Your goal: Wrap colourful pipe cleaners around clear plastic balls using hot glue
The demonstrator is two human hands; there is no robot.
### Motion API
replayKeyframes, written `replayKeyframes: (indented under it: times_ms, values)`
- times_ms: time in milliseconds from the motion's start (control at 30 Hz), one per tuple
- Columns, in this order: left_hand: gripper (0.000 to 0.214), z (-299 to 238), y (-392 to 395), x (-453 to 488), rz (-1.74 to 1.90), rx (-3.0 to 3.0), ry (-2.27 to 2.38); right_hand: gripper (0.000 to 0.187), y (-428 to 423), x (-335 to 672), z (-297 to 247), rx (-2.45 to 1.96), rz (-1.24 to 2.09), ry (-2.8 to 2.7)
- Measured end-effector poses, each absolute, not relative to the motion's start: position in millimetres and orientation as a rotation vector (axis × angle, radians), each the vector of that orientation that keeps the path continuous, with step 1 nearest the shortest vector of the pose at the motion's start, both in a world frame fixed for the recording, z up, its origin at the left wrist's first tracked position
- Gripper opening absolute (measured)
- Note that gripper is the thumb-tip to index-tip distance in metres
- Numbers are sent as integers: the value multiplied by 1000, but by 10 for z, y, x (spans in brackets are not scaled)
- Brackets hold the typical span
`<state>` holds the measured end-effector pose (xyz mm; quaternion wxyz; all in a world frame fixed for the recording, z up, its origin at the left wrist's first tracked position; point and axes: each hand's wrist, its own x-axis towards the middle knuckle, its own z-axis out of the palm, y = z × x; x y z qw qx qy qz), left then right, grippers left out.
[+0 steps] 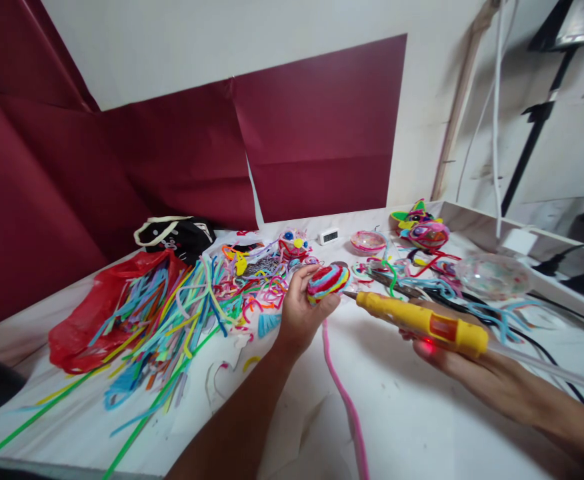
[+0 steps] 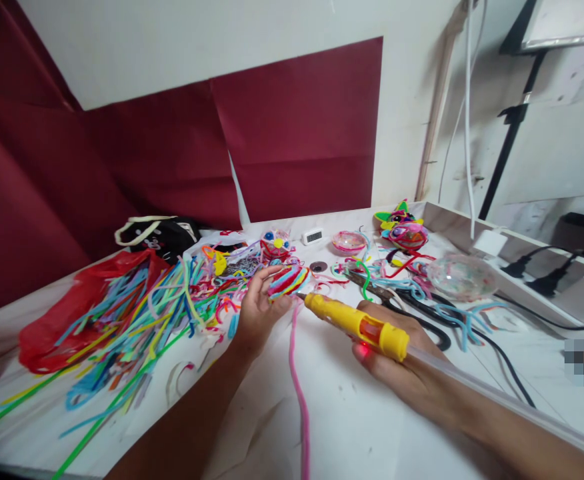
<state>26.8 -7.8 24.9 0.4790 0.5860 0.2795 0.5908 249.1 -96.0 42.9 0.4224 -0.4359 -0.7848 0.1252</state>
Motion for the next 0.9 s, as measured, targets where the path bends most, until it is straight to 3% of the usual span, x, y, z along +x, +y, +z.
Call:
replayKeyframes:
  times_ms: [900]
  values:
    - [57,252,-82,265,1440,1438,678,24,-971,2457,493,-1272,353,-1906]
